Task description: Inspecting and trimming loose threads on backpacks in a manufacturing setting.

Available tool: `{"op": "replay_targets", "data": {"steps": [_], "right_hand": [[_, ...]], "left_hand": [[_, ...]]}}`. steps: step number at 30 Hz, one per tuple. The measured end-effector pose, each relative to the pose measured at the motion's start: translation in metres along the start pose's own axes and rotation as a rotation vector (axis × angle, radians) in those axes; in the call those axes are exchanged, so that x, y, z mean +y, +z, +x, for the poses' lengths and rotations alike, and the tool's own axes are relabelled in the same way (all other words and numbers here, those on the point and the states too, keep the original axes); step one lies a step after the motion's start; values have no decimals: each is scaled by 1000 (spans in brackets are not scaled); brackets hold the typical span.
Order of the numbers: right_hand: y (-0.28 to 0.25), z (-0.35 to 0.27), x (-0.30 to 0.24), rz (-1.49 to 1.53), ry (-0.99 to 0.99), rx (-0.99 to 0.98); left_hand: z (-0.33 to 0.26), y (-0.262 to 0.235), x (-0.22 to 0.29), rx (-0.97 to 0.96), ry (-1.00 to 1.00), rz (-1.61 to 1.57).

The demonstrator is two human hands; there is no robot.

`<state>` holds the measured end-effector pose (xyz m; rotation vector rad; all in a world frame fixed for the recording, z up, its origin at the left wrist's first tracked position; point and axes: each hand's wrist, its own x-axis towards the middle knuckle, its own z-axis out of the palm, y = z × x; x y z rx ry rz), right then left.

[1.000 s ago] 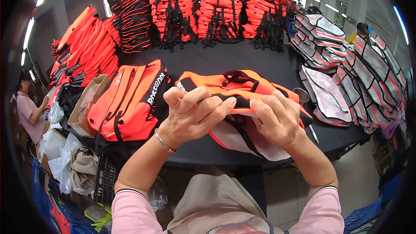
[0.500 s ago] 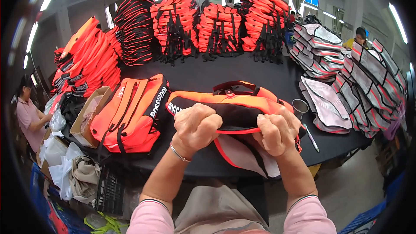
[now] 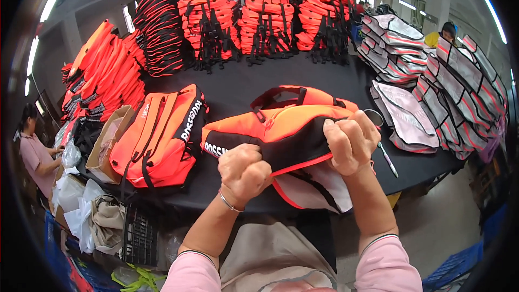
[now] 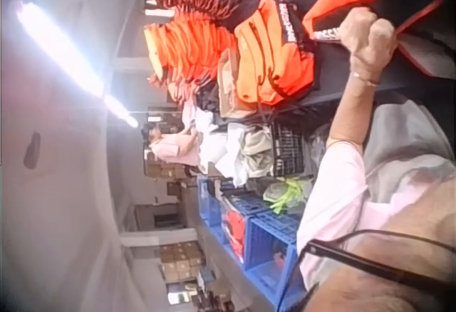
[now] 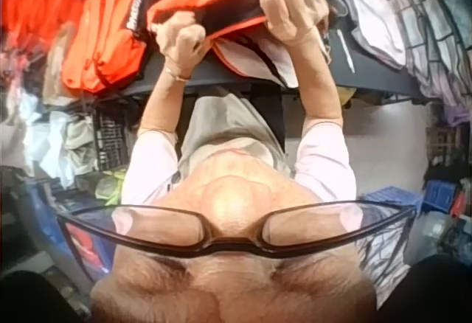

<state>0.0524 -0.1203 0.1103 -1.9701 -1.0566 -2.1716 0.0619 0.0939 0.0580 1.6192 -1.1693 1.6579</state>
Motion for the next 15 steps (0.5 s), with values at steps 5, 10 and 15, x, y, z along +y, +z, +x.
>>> {"op": "replay_targets", "data": {"steps": [5, 10, 15], "right_hand": [[0, -19, 1, -57, 187, 27], [-3, -35, -20, 3, 83, -34], [2, -64, -51, 32, 38, -27]], "left_hand": [[-22, -5, 28, -27, -112, 90], [-14, -9, 85, 31, -1531, -1206], [-28, -28, 67, 247, -1777, -1443]]}}
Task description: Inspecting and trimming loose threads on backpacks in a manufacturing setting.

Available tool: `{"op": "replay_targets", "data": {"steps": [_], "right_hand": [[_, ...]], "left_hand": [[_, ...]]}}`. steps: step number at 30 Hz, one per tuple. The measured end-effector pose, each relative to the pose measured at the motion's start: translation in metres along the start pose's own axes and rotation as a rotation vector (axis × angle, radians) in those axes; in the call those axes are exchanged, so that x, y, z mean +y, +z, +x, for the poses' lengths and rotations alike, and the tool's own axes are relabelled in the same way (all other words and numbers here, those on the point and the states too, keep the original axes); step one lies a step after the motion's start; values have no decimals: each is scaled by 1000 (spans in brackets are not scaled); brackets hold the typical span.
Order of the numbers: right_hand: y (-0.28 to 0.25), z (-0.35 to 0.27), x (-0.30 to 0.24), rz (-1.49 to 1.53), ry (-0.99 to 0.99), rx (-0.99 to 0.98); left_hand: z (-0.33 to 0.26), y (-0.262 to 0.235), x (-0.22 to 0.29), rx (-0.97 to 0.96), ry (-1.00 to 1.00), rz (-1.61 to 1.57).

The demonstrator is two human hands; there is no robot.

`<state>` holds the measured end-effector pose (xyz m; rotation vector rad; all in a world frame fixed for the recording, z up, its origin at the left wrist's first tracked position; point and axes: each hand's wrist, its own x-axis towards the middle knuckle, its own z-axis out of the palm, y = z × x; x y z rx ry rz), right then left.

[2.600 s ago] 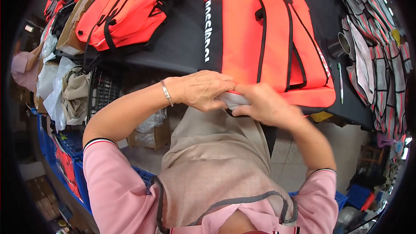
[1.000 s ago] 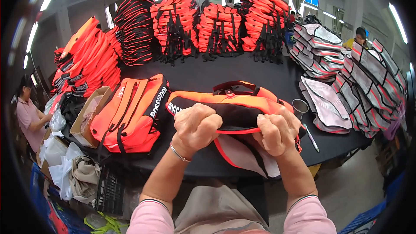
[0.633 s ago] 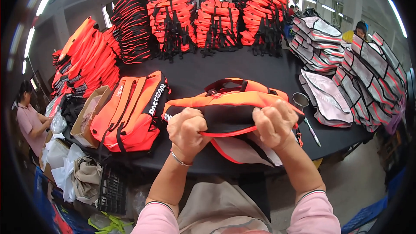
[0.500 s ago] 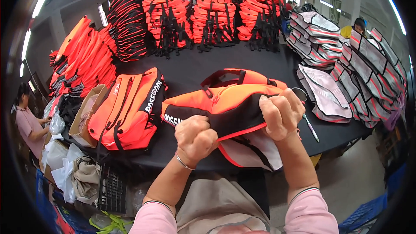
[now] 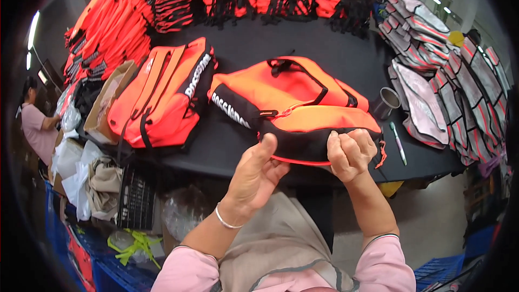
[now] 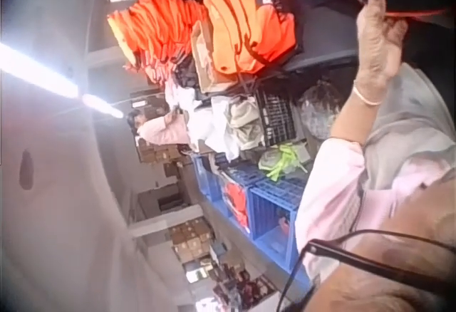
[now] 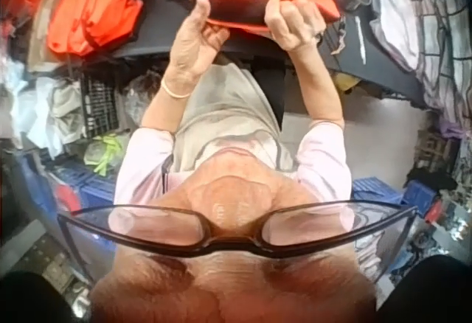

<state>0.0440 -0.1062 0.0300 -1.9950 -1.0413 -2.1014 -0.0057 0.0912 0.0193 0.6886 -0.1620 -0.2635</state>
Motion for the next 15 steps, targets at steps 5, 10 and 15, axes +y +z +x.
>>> {"op": "replay_targets", "data": {"steps": [5, 10, 15], "right_hand": [[2, -21, -22, 78, 5, -76], [2, -27, -23, 78, -31, -69], [-14, -48, 16, -89, 109, -152]], "left_hand": [[-6, -7, -11, 138, -94, -247], [-5, -19, -18, 78, -114, -326], [8, -54, 0, -108, 26, -507]]}}
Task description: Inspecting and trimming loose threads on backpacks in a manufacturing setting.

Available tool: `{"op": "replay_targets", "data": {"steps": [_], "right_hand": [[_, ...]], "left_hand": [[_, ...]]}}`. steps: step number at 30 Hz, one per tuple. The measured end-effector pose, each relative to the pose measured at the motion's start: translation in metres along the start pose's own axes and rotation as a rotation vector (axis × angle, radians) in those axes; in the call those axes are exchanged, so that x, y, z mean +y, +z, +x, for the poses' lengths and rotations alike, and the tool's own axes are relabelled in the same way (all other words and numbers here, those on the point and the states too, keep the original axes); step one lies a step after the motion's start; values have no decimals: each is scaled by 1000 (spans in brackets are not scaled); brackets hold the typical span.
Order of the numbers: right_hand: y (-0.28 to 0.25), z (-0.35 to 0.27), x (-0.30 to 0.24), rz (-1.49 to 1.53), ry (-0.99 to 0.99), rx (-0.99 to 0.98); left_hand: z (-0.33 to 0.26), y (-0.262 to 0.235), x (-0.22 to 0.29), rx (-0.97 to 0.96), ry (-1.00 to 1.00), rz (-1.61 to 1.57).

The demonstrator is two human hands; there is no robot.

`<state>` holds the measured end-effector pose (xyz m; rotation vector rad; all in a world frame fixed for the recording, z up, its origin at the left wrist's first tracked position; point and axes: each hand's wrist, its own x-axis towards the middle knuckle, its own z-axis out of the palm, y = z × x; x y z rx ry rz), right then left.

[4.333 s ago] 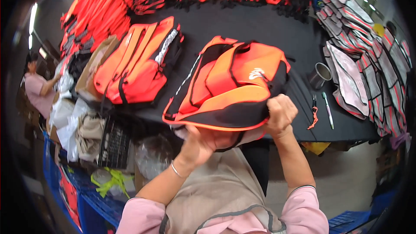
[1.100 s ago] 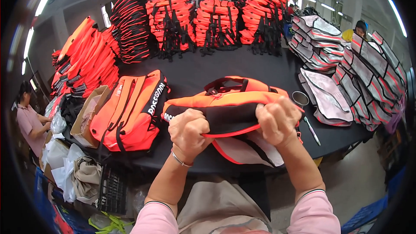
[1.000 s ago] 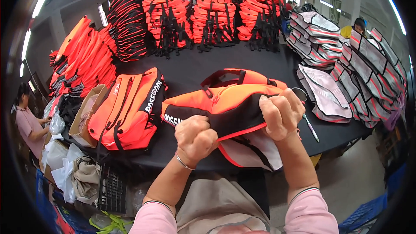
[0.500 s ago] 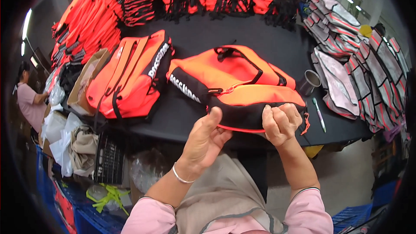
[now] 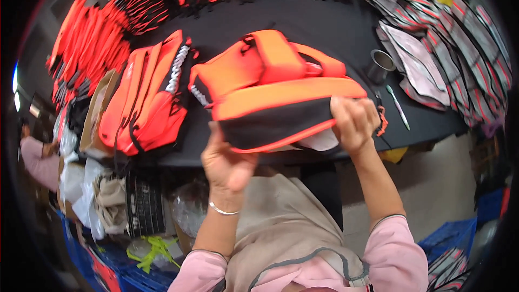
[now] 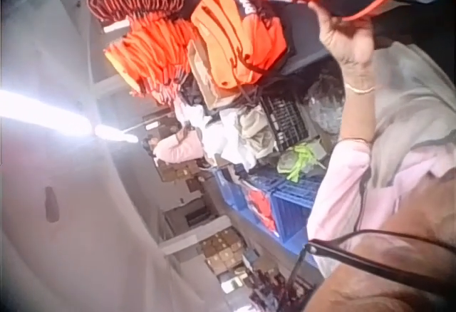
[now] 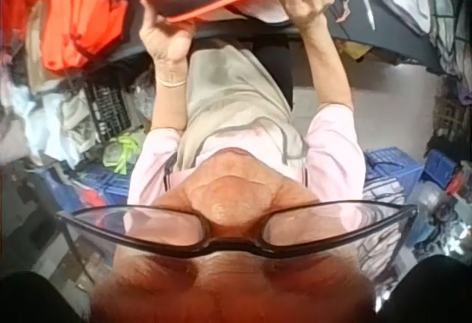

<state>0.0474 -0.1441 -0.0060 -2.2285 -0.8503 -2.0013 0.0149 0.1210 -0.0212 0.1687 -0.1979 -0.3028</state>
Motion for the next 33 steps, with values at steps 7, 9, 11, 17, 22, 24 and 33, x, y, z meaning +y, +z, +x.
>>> {"op": "replay_targets", "data": {"steps": [7, 9, 11, 17, 22, 24, 33], "right_hand": [[24, -29, 20, 133, 602, -108], [28, -31, 12, 146, 695, -70], [33, -23, -4, 216, 672, -7], [-9, -4, -45, 592, 478, -200], [-18, -24, 32, 1376, 1103, -320], [8, -34, 57, 1006, 1319, -560], [50, -39, 38, 1055, 1327, -1025]], "left_hand": [[11, -9, 25, -89, 60, -99], [10, -7, 7, -68, 225, 183], [8, -4, -37, -289, 141, 428], [14, 9, -95, 213, -87, 788], [6, 2, -111, 287, -12, 743], [1, -9, -108, 231, -72, 653], [-19, -61, -158, 151, -10, 822]]}}
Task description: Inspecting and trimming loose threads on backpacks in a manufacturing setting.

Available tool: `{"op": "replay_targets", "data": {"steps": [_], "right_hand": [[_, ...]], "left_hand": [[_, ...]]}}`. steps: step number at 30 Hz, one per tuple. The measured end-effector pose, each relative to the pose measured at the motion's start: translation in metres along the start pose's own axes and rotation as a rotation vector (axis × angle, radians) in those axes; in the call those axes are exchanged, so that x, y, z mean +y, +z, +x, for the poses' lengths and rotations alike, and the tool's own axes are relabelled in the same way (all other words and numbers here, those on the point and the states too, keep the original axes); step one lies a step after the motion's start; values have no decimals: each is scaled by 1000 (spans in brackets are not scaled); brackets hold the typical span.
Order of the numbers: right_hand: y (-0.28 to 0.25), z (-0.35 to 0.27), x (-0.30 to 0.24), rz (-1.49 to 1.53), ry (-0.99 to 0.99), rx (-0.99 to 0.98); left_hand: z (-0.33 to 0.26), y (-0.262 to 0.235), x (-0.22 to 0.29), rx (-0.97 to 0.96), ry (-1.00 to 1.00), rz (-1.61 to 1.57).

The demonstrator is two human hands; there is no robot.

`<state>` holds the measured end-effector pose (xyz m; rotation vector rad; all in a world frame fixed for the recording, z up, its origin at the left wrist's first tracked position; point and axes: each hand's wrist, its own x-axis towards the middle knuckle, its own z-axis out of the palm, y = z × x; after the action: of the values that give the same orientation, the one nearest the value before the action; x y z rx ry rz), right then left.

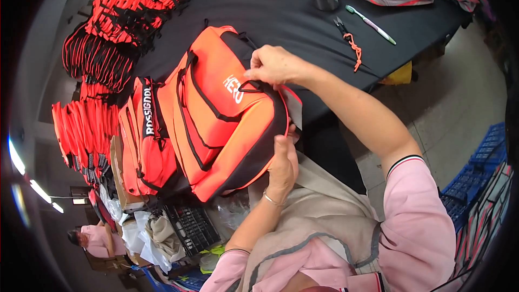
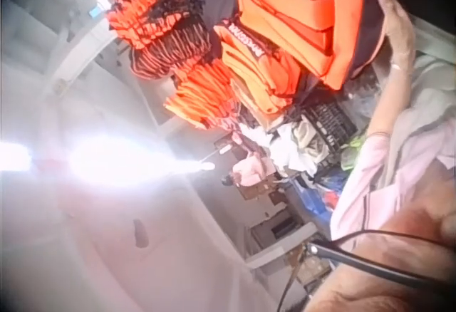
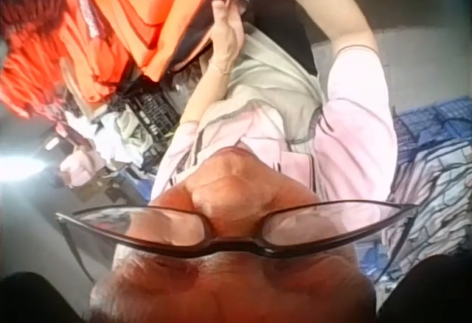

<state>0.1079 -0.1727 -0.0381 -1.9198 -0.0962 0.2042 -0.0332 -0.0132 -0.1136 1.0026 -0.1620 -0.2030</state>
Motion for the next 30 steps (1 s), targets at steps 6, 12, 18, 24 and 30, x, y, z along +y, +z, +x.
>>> {"op": "replay_targets", "data": {"steps": [6, 12, 18, 24, 30], "right_hand": [[21, 24, 57, -74, 67, 456], [8, 16, 29, 164, 145, 132], [11, -59, 35, 70, -362, 472], [47, -87, 60, 394, -156, 373], [36, -75, 42, 647, 27, -83]], "left_hand": [[16, 10, -2, 187, 1, 106], [43, -11, 31, 53, 153, 436], [81, 33, 118, -128, 191, 451], [65, 26, 118, -82, 84, 739], [44, 31, 128, -467, -22, 1506]]}}
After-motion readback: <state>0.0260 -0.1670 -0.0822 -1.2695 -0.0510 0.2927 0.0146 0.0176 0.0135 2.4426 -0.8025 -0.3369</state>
